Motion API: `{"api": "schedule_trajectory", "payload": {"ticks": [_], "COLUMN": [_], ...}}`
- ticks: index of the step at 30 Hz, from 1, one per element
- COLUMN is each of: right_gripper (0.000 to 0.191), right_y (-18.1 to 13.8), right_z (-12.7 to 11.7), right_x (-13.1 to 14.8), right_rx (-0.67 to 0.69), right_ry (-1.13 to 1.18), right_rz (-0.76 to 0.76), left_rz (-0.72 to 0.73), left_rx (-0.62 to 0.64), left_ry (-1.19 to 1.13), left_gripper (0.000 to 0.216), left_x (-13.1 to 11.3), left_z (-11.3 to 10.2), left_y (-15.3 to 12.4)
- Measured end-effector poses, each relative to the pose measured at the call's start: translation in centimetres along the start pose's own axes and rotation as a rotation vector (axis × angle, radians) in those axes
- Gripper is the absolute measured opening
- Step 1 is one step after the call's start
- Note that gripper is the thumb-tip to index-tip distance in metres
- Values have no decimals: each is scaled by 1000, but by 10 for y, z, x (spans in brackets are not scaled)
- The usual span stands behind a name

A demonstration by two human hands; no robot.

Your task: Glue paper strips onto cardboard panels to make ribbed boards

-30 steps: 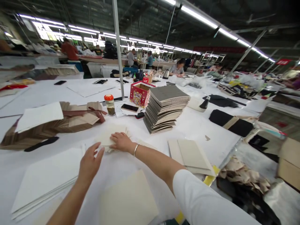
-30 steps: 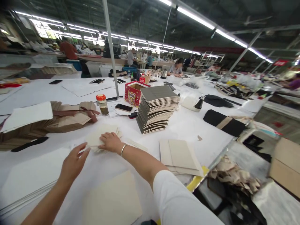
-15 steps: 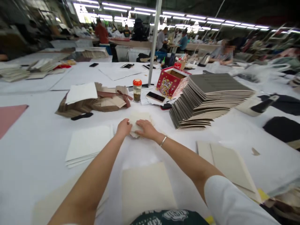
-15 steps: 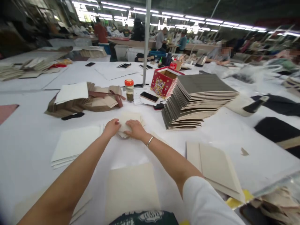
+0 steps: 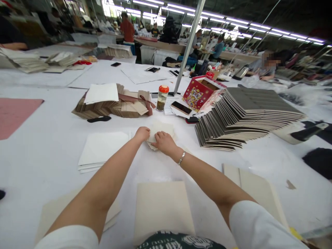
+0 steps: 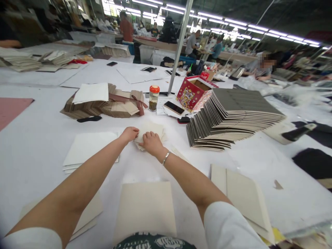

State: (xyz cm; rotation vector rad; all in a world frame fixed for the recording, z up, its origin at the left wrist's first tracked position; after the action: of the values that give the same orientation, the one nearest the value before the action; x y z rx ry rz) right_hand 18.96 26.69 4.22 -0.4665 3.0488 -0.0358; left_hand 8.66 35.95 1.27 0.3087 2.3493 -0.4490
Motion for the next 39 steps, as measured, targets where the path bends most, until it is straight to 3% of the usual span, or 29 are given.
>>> {"api": "schedule_trajectory", "payload": {"ticks": [4,13,20,26,29,32,35,37,39], "right_gripper": [37,28,20,24,33,49,49,43,38], "right_y": [-1,3,5,0,2,11,27,37,44], "right_z": [-6,-15,-7,-4,-9,-14,-7,-1,1], "right_x": [15,35,15,8,-12,-58,-102,-115,-117], "right_rx": [85,178,119,43,-47,-168,-9,128,149], "right_ry": [-131,-161,-140,-60,109,279,406,456,464], "right_rz": [-60,3,45,89,155,409,609,629,620], "left_rz": [-26,-53,-55,-61,-41,13,82,109,121], "left_rx": [-30,-44,-37,11,26,1,-57,-67,-44], "left_ry": [-92,-277,-348,-283,-178,-53,126,305,466], "left_gripper": [30,35,34,35,29,24,34,49,66], "left_x": [7,17,15,8,0,-12,-26,-32,-35], "left_z": [2,2,4,6,1,-6,-5,2,14], "left_y": [-6,-10,-14,-17,-21,-26,-29,-28,-26]}}
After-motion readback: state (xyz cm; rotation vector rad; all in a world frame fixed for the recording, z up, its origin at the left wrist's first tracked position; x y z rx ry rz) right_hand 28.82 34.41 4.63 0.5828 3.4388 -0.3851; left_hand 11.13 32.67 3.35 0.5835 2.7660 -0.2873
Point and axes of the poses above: each hand's wrist, its own y-axis towards the middle knuckle, its own z-axis out of the palm, x = y × z, the point moved 4 cm from there along y, towards the middle knuckle, and after that the axes turned 8 degrees about x, right-handed, at the moved point
